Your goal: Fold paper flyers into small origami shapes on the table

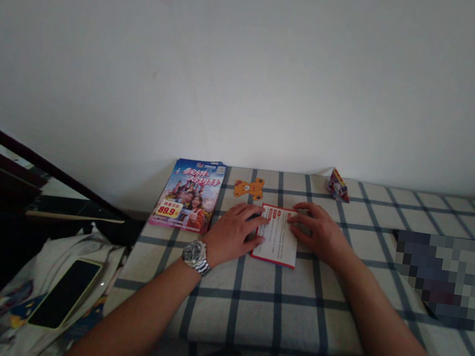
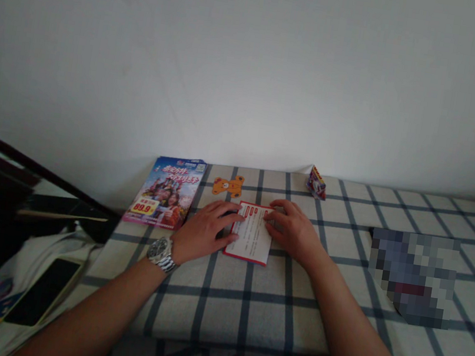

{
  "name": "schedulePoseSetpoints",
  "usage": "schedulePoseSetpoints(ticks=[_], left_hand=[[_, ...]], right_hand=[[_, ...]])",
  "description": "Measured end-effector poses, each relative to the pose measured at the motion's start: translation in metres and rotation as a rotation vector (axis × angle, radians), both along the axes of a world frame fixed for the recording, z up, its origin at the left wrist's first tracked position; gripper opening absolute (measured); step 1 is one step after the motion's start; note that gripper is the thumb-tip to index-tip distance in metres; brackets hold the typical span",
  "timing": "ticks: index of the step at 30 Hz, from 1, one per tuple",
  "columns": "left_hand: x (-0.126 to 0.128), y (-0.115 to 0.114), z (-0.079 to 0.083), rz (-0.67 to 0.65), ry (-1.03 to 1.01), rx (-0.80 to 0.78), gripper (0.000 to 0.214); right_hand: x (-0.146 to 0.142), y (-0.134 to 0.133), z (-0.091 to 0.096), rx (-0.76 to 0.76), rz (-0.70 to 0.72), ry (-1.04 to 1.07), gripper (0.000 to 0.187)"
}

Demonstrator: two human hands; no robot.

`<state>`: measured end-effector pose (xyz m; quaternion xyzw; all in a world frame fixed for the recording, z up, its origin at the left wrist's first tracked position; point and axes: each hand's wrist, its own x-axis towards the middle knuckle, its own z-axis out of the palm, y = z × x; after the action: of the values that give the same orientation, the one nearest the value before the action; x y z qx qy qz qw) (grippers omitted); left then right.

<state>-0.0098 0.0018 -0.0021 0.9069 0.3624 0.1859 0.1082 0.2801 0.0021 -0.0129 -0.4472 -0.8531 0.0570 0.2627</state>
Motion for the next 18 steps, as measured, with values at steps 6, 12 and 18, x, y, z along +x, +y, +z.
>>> schedulePoseSetpoints(ticks=[6, 12, 18], left_hand=[[0.0000, 0.0002, -0.0005, -0.009, -0.007, -0.001, 0.041], [-0.0005, 0.0003, -0.0011, -0.005, 0.002, -0.010, 0.040], [-0.0011, 0.0007, -0.0011, -0.004, -0.011, -0.012, 0.041]], right_hand=[[0.0005, 0.0014, -0.0009, -0.027, -0.002, 0.005, 0.015], [0.0008, 0.0024, -0.0011, -0.052, 0.001, 0.006, 0.014], [0.0021, 0.0050, -0.0042, -0.062, 0.016, 0.023, 0.015]])
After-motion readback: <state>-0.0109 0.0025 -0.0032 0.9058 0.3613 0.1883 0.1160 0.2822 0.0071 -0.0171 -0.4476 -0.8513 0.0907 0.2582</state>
